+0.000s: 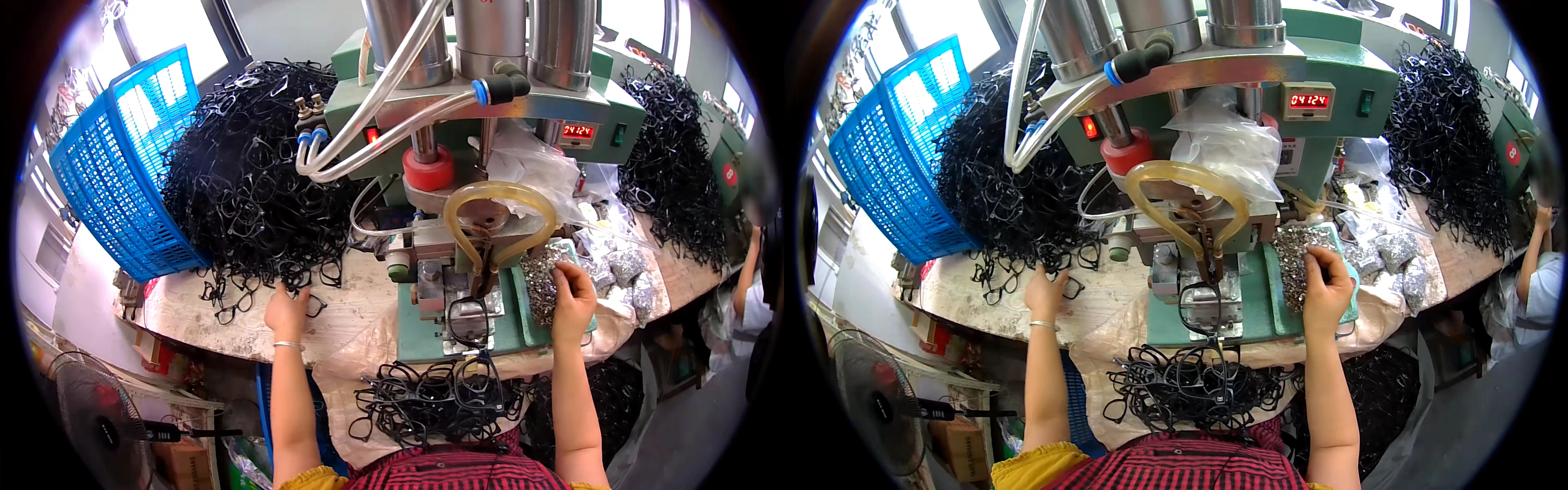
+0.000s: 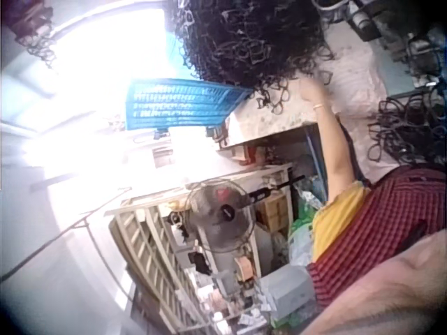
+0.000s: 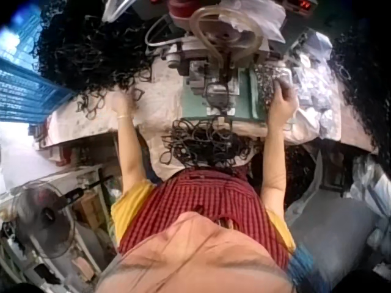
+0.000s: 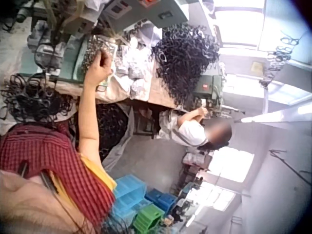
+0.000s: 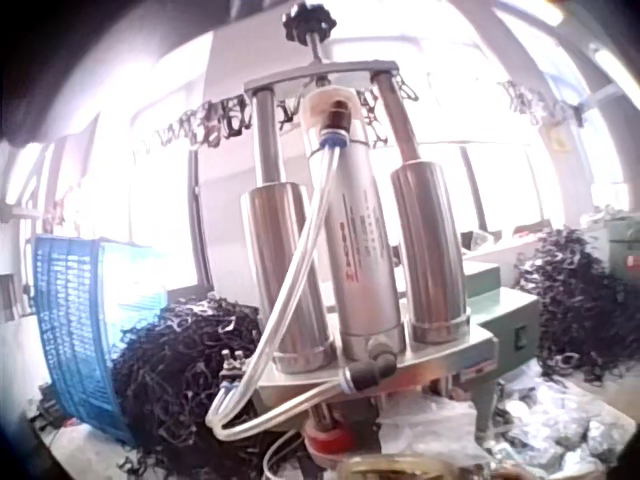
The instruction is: The person assembles eyeglasses by placing frames into a machine, inserting small metal components, and pressing a lever to secure them. The person repeatedly handles frames and components, placing finished glasses on the table.
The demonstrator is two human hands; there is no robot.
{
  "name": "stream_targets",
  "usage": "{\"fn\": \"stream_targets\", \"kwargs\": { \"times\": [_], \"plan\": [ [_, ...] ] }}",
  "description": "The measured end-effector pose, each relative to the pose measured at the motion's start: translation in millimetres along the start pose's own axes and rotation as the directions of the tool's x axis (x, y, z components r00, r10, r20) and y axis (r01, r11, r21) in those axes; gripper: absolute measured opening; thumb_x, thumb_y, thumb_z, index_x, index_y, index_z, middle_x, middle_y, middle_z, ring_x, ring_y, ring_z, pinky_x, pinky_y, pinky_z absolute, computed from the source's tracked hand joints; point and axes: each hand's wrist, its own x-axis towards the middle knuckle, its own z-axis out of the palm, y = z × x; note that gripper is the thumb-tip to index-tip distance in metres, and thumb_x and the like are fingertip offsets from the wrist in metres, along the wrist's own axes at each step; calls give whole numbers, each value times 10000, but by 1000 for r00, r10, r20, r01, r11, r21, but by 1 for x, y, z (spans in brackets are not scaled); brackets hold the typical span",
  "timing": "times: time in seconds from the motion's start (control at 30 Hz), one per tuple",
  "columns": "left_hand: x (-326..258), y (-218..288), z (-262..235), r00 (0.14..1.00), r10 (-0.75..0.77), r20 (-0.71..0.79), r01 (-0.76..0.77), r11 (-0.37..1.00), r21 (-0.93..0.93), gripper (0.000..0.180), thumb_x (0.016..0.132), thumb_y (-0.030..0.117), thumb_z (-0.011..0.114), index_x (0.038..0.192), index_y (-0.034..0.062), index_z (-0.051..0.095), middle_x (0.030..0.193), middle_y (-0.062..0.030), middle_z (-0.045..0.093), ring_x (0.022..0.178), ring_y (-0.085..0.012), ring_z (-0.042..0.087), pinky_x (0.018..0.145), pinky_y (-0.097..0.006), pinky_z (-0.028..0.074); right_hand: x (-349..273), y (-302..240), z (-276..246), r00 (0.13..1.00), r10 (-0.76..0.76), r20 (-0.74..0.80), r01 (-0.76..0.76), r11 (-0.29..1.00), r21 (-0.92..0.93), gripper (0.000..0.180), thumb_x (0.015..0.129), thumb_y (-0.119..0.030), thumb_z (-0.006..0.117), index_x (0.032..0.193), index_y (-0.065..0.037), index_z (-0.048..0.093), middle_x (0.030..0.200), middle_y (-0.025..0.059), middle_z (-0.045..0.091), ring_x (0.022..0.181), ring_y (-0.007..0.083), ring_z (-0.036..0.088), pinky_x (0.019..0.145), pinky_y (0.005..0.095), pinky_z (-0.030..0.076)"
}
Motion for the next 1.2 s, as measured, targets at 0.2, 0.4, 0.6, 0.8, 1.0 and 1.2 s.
{"fn": "stream_targets", "kwargs": {
  "times": [0.2, 0.4, 0.6, 0.8, 1.0, 1.2],
  "plan": [
    [-32, -2, 37, 998, 61, -19, -64, 953, -296, 429, 814, 228, 675, 1195, 54, 584, 896, -179, 698, 823, -372, 672, 719, -465, 523, -27, 5, -59, 994, -62, -89, 40, 971, -237, 60, 888, 5, 687, 947, 8, 701, 873, 7, 674, 803, 82, 593, 738, 228, 468],
    [-73, 18, 1, 937, 347, 35, -283, 815, -506, 322, 793, 50, 691, 1102, 17, 605, 782, -138, 642, 704, -309, 620, 670, -394, 500, -32, -50, -31, 986, -33, 166, 75, 965, -250, 97, 811, 31, 708, 904, 3, 696, 862, 60, 681, 830, 161, 637, 763, 287, 493],
    [-76, -6, 26, 980, 141, 143, 43, 548, -835, 589, 805, 9, 726, 1341, 31, 483, 797, -64, 626, 688, -163, 582, 645, -274, 482, -24, -73, 44, 889, -310, 337, 351, 934, -66, 139, 783, 20, 708, 914, -8, 667, 876, 96, 668, 844, 221, 650, 782, 308, 494],
    [-109, 30, -52, 920, 370, 128, 240, -273, -932, 574, 820, -7, 728, 1338, -24, 482, 868, -56, 627, 807, -149, 606, 697, -252, 490, -39, -78, 55, 926, -52, 374, -16, 984, 176, 448, 802, 36, 714, 1189, 23, 488, 997, 64, 640, 911, 118, 630, 844, 265, 482],
    [-140, 141, -162, 651, 421, -632, -531, -344, -775, 383, 995, 356, 573, 974, -26, 581, 924, -184, 636, 873, -263, 634, 794, -357, 516, -45, -102, 57, 909, 91, 406, -210, 943, 259, 519, 796, 23, 718, 1251, 22, 469, 1156, 105, 619, 961, 151, 628, 913, 308, 479],
    [-146, 144, -125, 117, 752, -648, -792, -323, -517, 260, 771, 127, 720, 1030, 128, 750, 1064, -63, 714, 816, -246, 592, 797, -383, 507, -29, -98, 17, 825, -133, 550, 189, 981, -46, 347, 810, -55, 686, 1155, -41, 648, 1149, 119, 669, 1142, 266, 615, 1002, 373, 461]
  ]
}}
